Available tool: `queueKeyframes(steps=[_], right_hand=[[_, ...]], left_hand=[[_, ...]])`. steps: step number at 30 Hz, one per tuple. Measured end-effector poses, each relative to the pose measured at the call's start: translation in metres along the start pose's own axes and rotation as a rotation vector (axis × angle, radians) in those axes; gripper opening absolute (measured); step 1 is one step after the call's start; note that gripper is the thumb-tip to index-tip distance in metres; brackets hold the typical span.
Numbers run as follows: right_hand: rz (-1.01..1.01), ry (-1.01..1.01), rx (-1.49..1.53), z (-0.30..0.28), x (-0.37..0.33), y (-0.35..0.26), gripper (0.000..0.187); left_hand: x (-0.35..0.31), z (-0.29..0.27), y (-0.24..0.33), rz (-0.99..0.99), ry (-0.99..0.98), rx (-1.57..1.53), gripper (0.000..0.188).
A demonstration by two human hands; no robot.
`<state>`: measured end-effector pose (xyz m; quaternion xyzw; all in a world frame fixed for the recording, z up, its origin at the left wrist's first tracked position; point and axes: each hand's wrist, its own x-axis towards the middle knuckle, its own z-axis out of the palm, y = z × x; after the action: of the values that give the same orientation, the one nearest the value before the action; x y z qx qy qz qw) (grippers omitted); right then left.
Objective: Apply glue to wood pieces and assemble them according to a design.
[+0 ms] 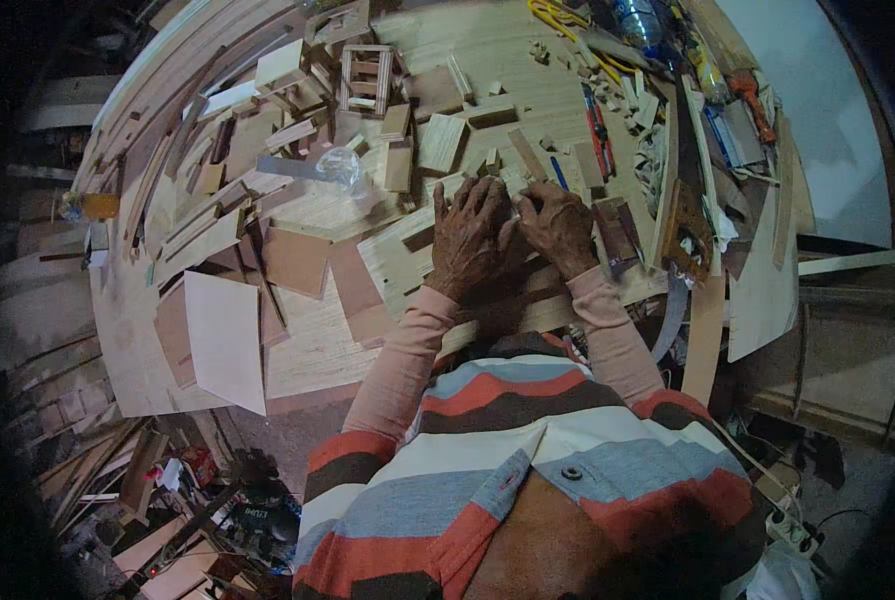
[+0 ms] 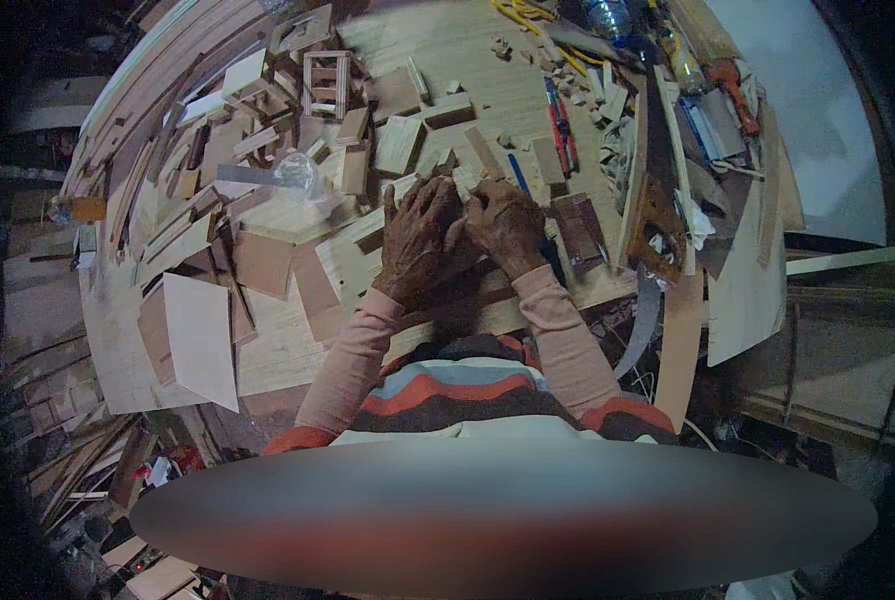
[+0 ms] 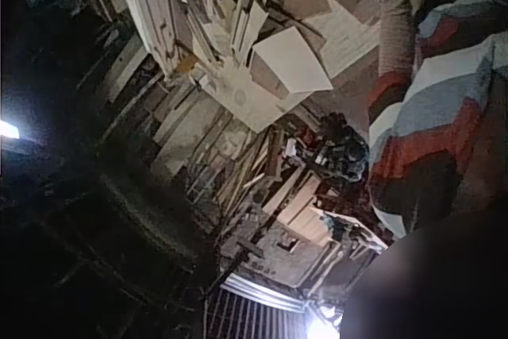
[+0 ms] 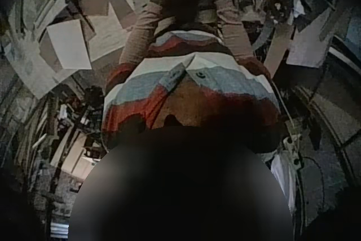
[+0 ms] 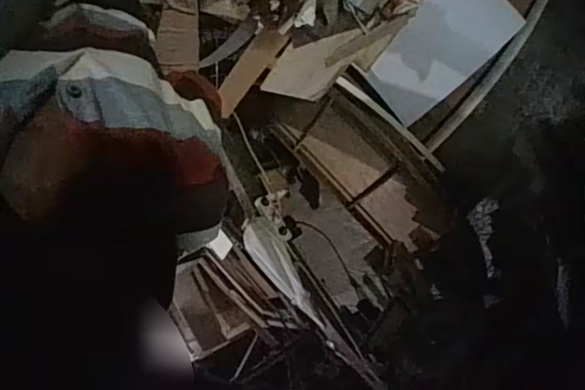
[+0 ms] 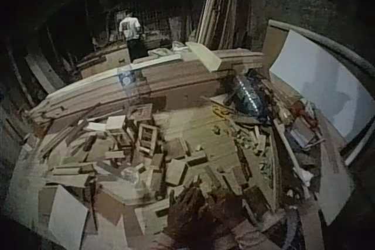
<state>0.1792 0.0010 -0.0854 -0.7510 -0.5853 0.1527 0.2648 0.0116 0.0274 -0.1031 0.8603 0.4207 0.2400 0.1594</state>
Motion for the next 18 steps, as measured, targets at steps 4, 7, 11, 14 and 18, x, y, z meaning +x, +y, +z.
queueKeyframes(steps=[4,7,11,14,18], right_hand=[[0.076,-0.079,0.078,-0.002,0.003,-0.001,0.025],[-0.003,-0.017,0.116,-0.001,0.003,0.002,0.025],[-0.008,0.001,0.094,0.004,0.000,0.004,0.028],[0.020,-0.046,0.067,0.004,-0.003,0.005,0.031],[-0.013,-0.050,0.039,0.001,-0.002,0.010,0.031]], left_hand=[[-0.001,-0.001,0.001,0.008,0.010,0.018,0.059],[-0.001,-0.001,0.000,0.006,-0.005,0.035,0.060],[0.000,-0.001,-0.001,-0.006,-0.037,0.051,0.061],[0.000,-0.001,0.000,0.025,0.008,0.002,0.058],[0.001,-0.001,0.001,0.025,0.013,0.010,0.058]])
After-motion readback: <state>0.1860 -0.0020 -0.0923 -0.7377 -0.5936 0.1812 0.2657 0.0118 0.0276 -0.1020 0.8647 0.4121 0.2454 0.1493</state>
